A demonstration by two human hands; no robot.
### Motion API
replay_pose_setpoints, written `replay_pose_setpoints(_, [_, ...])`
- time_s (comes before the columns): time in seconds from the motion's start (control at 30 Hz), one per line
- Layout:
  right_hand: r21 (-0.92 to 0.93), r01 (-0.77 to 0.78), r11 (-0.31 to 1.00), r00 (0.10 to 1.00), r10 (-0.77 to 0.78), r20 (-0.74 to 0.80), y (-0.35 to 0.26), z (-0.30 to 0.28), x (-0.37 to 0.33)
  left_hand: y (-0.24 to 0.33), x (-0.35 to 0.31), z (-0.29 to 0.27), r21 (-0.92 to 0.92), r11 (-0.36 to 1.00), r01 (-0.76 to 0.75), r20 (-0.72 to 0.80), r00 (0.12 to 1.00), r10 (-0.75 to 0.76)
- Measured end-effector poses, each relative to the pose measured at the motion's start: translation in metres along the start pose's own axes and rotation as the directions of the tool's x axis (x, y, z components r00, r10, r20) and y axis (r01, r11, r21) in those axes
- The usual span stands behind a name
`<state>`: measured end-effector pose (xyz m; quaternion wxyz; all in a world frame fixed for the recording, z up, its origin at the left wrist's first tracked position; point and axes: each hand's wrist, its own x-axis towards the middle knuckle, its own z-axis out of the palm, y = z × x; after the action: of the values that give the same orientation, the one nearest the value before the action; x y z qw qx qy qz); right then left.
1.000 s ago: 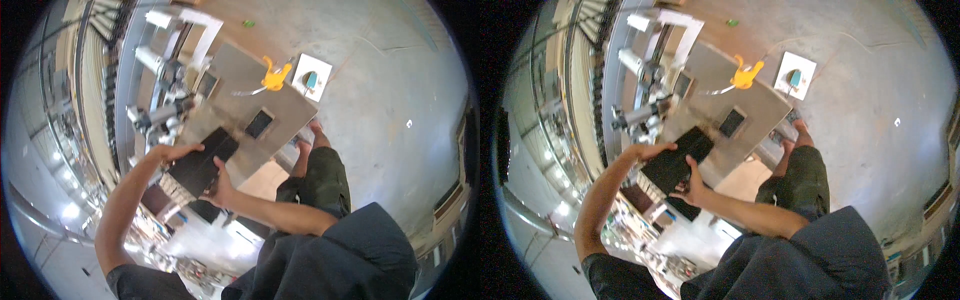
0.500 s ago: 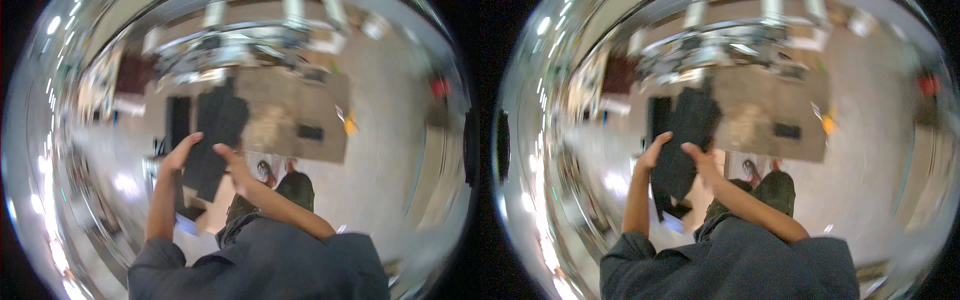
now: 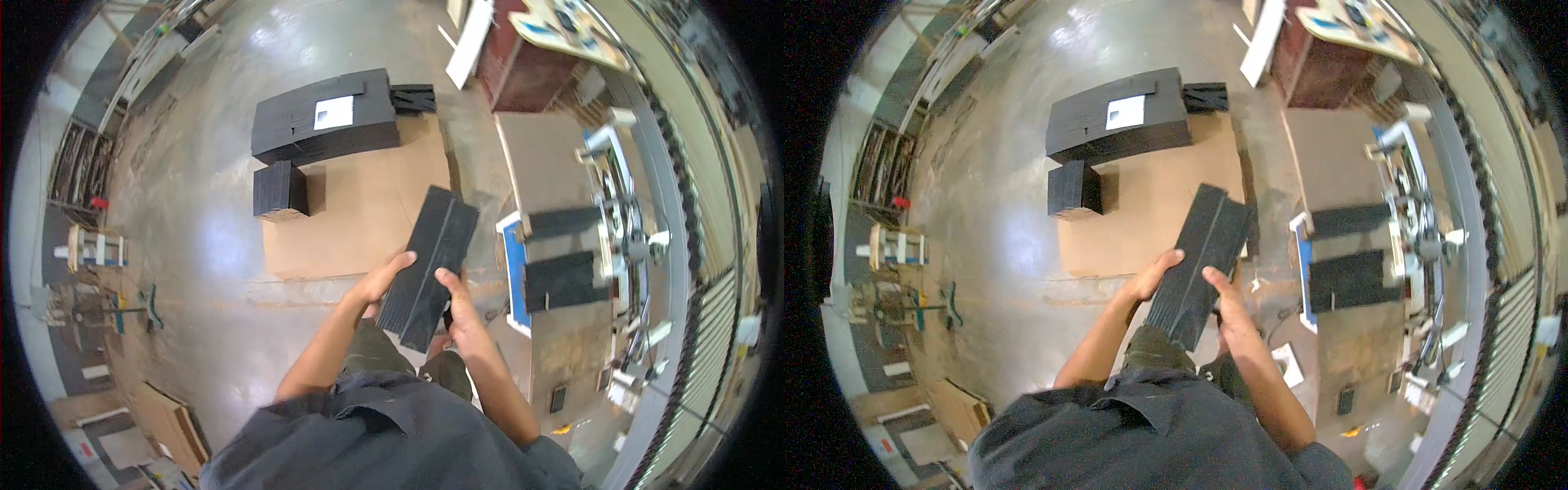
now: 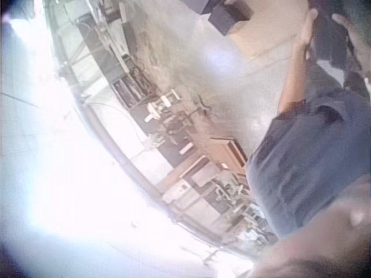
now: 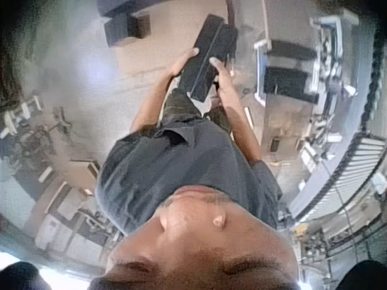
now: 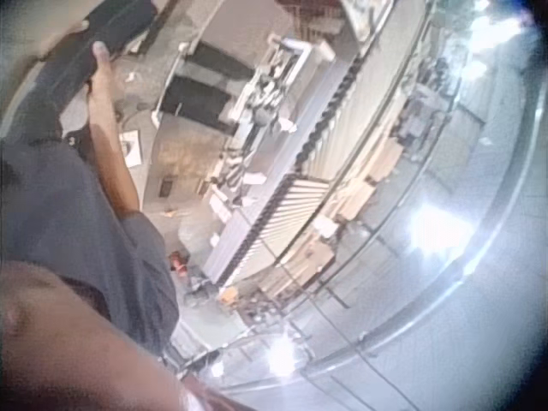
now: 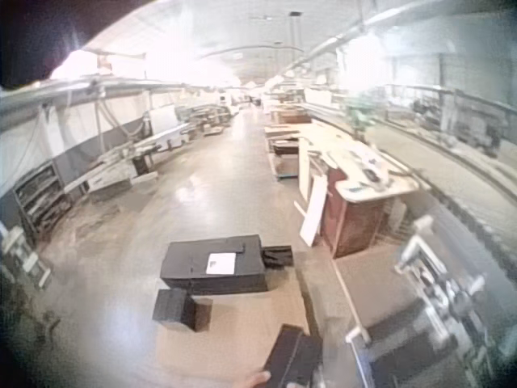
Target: The person picks up and arranges black wooden blocks on a workbench, then lifts and inspects a large stack of smaller light-colored wooden blocks.
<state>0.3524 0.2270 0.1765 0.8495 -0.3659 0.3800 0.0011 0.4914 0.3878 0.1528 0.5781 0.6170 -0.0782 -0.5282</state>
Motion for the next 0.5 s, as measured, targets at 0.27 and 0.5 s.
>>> replay_pose_setpoints(0.27, [-0.288, -0.118, 0.95, 0.968, 0.176, 0.181, 0.077, 0.184, 0.117, -0.014, -0.05, -0.211, -0.199, 0.969, -0.147, -0.31, 0.947, 0.08])
replay_pose_setpoints(0.5, [-0.416, -0.205, 0.886, 0.942, 0.294, 0.16, 0.088, 0.273, 0.21, -0.037, -0.015, -0.326, -0.467, 0.882, -0.054, -0.321, 0.94, -0.112])
